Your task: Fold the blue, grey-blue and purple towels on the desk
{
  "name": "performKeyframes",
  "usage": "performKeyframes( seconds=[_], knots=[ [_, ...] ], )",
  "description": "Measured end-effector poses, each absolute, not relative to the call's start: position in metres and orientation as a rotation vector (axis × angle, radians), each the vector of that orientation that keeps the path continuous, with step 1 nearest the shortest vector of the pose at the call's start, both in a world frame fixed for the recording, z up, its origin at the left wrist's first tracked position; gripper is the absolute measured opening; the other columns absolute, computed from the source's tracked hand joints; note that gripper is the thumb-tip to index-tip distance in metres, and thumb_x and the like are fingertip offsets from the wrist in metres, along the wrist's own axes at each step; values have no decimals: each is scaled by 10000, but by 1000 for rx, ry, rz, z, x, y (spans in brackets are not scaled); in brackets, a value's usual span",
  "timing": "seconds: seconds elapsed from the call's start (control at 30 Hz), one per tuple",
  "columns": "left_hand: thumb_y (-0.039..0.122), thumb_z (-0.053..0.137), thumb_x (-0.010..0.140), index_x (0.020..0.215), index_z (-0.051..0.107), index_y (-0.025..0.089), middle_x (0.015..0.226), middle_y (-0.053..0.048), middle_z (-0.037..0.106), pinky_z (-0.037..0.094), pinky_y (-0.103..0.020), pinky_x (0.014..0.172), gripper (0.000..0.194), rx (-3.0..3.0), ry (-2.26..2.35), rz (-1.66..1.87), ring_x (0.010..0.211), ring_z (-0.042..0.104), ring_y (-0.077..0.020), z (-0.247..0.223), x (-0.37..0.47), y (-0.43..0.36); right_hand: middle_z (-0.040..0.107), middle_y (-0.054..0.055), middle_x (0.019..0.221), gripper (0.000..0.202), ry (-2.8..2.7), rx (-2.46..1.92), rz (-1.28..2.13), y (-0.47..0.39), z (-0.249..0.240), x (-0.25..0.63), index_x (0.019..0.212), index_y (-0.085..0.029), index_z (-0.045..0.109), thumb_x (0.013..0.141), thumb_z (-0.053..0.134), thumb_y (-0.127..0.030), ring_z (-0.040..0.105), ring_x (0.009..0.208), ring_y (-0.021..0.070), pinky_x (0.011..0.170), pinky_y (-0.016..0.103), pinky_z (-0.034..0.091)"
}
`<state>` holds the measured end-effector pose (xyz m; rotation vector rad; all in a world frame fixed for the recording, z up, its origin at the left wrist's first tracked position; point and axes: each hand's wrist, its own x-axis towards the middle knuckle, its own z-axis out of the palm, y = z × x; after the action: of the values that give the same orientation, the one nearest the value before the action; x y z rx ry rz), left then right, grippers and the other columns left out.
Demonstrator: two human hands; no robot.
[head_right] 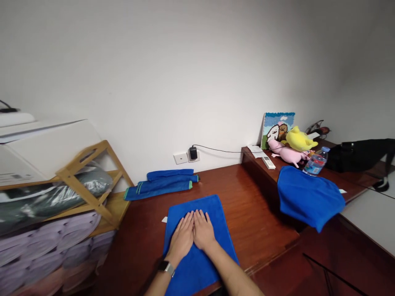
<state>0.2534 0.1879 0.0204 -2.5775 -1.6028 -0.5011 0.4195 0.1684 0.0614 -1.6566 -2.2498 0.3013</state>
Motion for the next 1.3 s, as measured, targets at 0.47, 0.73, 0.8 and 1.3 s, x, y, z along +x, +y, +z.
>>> performKeyframes(
  seconds=[0.47,0.73,0.8,1.3],
  knots=[
    [443,239,1069,1638,375,124,1646,-169,487,349,-542,1282,666,-2333,-1872,-545,1544,447,-293,16,210,158,226,55,1753,641,-2042,-1999,485,158,81,508,1695,-157,247,1126,144,-432,161,1639,195,1337,432,134],
    [466,296,1075,1623,419,224,1691,-100,431,346,-545,1283,612,-2445,-1806,-458,1576,393,-280,12,237,100,290,50,1733,631,-2201,-1687,351,100,57,465,1687,-220,293,1123,253,-500,206,1632,215,1343,461,143],
    [480,300,1069,1635,391,218,1689,-108,431,339,-558,1284,631,-2417,-1847,-444,1577,392,-288,5,228,96,272,44,1738,627,-2193,-1759,355,99,55,479,1687,-247,294,1119,265,-510,201,1634,224,1339,484,143],
    [437,296,1065,1609,450,191,1682,-116,441,340,-537,1289,616,-2456,-1788,-458,1573,399,-282,16,248,80,233,77,1750,669,-2103,-1806,363,74,53,473,1687,-142,279,1121,164,-479,160,1641,221,1344,449,111]
  ],
)
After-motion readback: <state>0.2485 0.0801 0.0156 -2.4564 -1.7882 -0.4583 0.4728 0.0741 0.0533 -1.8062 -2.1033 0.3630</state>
